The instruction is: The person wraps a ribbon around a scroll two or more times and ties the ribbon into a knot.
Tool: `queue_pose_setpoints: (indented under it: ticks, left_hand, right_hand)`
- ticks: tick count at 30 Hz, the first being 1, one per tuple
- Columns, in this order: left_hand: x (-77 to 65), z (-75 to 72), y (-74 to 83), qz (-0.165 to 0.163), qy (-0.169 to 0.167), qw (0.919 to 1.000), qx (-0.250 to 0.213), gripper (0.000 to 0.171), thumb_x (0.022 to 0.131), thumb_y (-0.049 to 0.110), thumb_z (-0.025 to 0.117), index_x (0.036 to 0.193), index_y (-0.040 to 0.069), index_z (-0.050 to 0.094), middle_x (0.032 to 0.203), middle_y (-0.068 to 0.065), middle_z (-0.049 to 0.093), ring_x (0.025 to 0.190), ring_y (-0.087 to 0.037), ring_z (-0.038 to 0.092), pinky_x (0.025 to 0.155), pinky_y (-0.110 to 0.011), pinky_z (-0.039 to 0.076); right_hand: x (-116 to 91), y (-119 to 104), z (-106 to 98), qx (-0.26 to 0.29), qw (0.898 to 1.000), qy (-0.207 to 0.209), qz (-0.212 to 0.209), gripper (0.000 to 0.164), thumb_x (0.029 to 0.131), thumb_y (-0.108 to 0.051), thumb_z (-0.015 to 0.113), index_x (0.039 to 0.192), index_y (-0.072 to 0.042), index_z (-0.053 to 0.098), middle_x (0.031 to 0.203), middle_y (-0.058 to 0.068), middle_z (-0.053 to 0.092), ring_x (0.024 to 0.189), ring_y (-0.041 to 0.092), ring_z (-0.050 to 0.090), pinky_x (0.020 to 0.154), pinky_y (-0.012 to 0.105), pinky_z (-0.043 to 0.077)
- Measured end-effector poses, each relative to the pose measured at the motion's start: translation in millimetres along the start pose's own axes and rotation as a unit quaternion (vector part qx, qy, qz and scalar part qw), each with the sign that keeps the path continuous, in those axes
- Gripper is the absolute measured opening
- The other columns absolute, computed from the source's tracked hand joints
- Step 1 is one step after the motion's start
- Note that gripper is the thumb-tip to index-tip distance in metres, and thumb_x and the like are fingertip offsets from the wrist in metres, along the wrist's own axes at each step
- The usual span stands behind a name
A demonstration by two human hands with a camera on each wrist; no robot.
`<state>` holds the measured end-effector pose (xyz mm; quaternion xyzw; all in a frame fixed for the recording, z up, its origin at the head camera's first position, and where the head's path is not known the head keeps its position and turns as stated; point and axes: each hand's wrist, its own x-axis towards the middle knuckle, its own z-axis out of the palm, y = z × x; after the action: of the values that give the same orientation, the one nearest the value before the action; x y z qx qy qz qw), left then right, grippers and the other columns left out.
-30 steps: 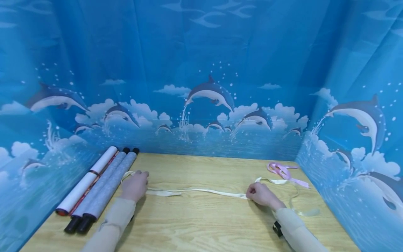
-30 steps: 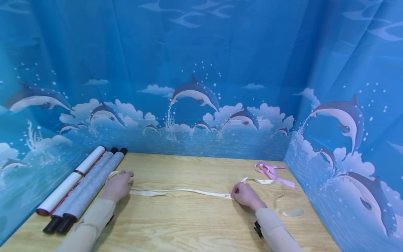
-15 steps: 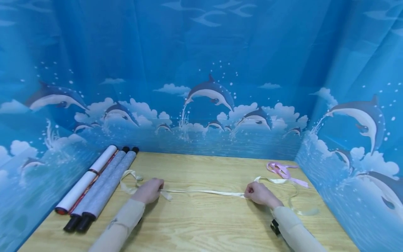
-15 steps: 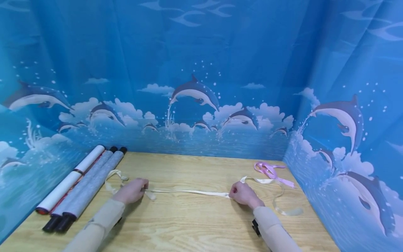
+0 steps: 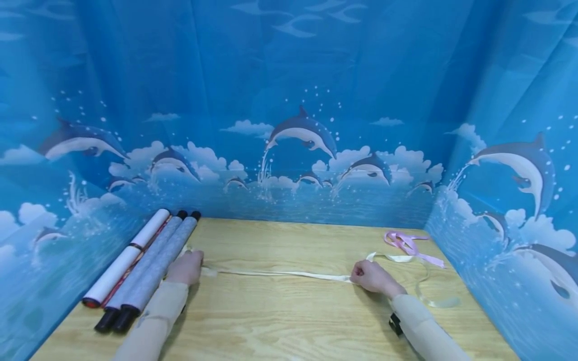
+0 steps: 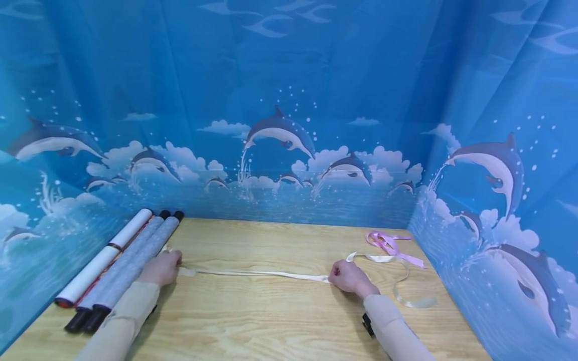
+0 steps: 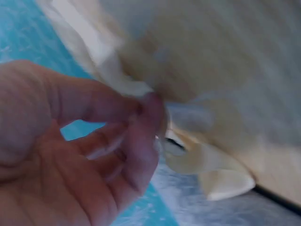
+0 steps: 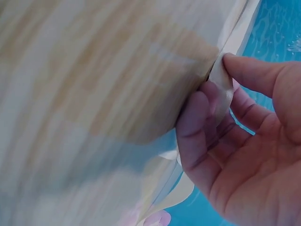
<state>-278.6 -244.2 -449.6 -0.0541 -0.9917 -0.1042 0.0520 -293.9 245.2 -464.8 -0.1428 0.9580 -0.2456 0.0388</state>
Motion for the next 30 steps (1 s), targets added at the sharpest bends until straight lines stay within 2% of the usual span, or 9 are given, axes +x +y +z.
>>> queue_pose_setpoints:
  ticks: [2, 4, 6, 10, 13, 15, 19, 23, 30]
  left_hand:
    - [-0.5, 0.3, 7.6, -0.002, 0.010, 0.9998, 0.017, 0.010, 0.087, -0.002, 0.056, 0.095, 0.000, 0.063, 0.088, -0.024, 0.060, 0.075, -0.040, 0.062, 0.061, -0.053, 0.051]
    - [-0.5, 2.6, 17.7, 0.017, 0.031, 0.9990, 0.027, 0.018, 0.087, 0.001, 0.056, 0.104, -0.002, 0.063, 0.093, -0.026, 0.060, 0.073, -0.041, 0.062, 0.061, -0.053, 0.052]
    - [1.5, 7.4, 29.5, 0.045, 0.037, 0.9982, 0.012, 0.026, 0.090, 0.005, 0.056, 0.114, -0.003, 0.062, 0.098, -0.026, 0.060, 0.075, -0.038, 0.063, 0.064, -0.051, 0.053]
    - [3.7, 17.4, 51.9, 0.109, -0.012, 0.9921, -0.061, 0.027, 0.093, 0.005, 0.060, 0.119, 0.000, 0.060, 0.103, -0.021, 0.056, 0.081, -0.031, 0.063, 0.070, -0.047, 0.054]
    - [3.8, 25.2, 60.0, 0.137, -0.025, 0.9872, -0.078, 0.017, 0.090, -0.001, 0.062, 0.107, 0.002, 0.062, 0.095, -0.015, 0.054, 0.078, -0.027, 0.061, 0.069, -0.044, 0.053]
    - [4.6, 29.1, 59.8, 0.141, -0.016, 0.9873, -0.071, 0.010, 0.087, -0.004, 0.063, 0.093, 0.003, 0.061, 0.087, -0.012, 0.053, 0.073, -0.025, 0.058, 0.066, -0.042, 0.052]
    - [7.1, 30.8, 50.6, 0.132, -0.003, 0.9900, -0.048, 0.018, 0.081, -0.010, 0.064, 0.078, 0.006, 0.056, 0.075, -0.007, 0.052, 0.069, -0.021, 0.055, 0.064, -0.039, 0.050]
    - [7.4, 28.5, 41.3, 0.127, -0.004, 0.9909, -0.045, 0.020, 0.078, -0.011, 0.065, 0.074, 0.005, 0.055, 0.073, -0.005, 0.052, 0.069, -0.019, 0.053, 0.064, -0.037, 0.049]
    - [6.9, 26.5, 40.8, 0.165, 0.000, 0.9850, -0.052, 0.022, 0.080, -0.007, 0.063, 0.069, 0.010, 0.054, 0.067, 0.000, 0.050, 0.065, -0.014, 0.048, 0.061, -0.031, 0.044]
  right_hand:
    - [-0.6, -0.5, 1.1, 0.001, 1.000, 0.004, -0.002, 0.009, 0.084, -0.012, 0.068, 0.076, -0.012, 0.064, 0.071, -0.004, 0.060, 0.066, 0.011, 0.052, 0.066, 0.030, 0.045]
    - [-0.4, -1.9, 2.8, -0.001, 1.000, 0.009, -0.004, 0.010, 0.084, -0.012, 0.067, 0.075, -0.012, 0.063, 0.070, -0.004, 0.059, 0.066, 0.011, 0.051, 0.066, 0.031, 0.045]
    - [0.6, -4.2, 4.9, -0.003, 1.000, 0.012, -0.006, 0.010, 0.084, -0.013, 0.068, 0.075, -0.013, 0.063, 0.070, -0.004, 0.059, 0.066, 0.011, 0.051, 0.066, 0.030, 0.045]
    - [3.8, -10.9, 9.2, -0.004, 1.000, 0.010, -0.012, 0.010, 0.084, -0.013, 0.067, 0.075, -0.013, 0.063, 0.069, -0.005, 0.059, 0.064, 0.011, 0.051, 0.065, 0.029, 0.045]
    - [5.2, -14.9, 10.9, -0.001, 1.000, 0.002, -0.021, 0.009, 0.085, -0.013, 0.067, 0.076, -0.013, 0.064, 0.068, -0.005, 0.059, 0.063, 0.010, 0.050, 0.064, 0.027, 0.044]
    - [5.8, -14.3, 11.5, 0.007, 1.000, -0.004, -0.027, 0.009, 0.085, -0.012, 0.067, 0.076, -0.012, 0.065, 0.068, -0.005, 0.059, 0.062, 0.010, 0.050, 0.062, 0.026, 0.043]
    - [6.1, -11.6, 11.6, 0.023, 0.999, -0.017, -0.023, 0.010, 0.086, -0.013, 0.068, 0.077, -0.011, 0.065, 0.070, -0.004, 0.058, 0.063, 0.010, 0.049, 0.061, 0.025, 0.042]
    - [6.1, -10.8, 10.0, 0.026, 0.999, -0.028, -0.022, 0.010, 0.087, -0.013, 0.068, 0.078, -0.010, 0.065, 0.071, -0.003, 0.058, 0.066, 0.011, 0.050, 0.062, 0.025, 0.042]
    - [3.1, -10.6, 6.1, 0.018, 1.000, -0.012, -0.020, 0.010, 0.085, -0.007, 0.067, 0.076, -0.008, 0.063, 0.069, -0.002, 0.058, 0.064, 0.012, 0.049, 0.063, 0.027, 0.043]
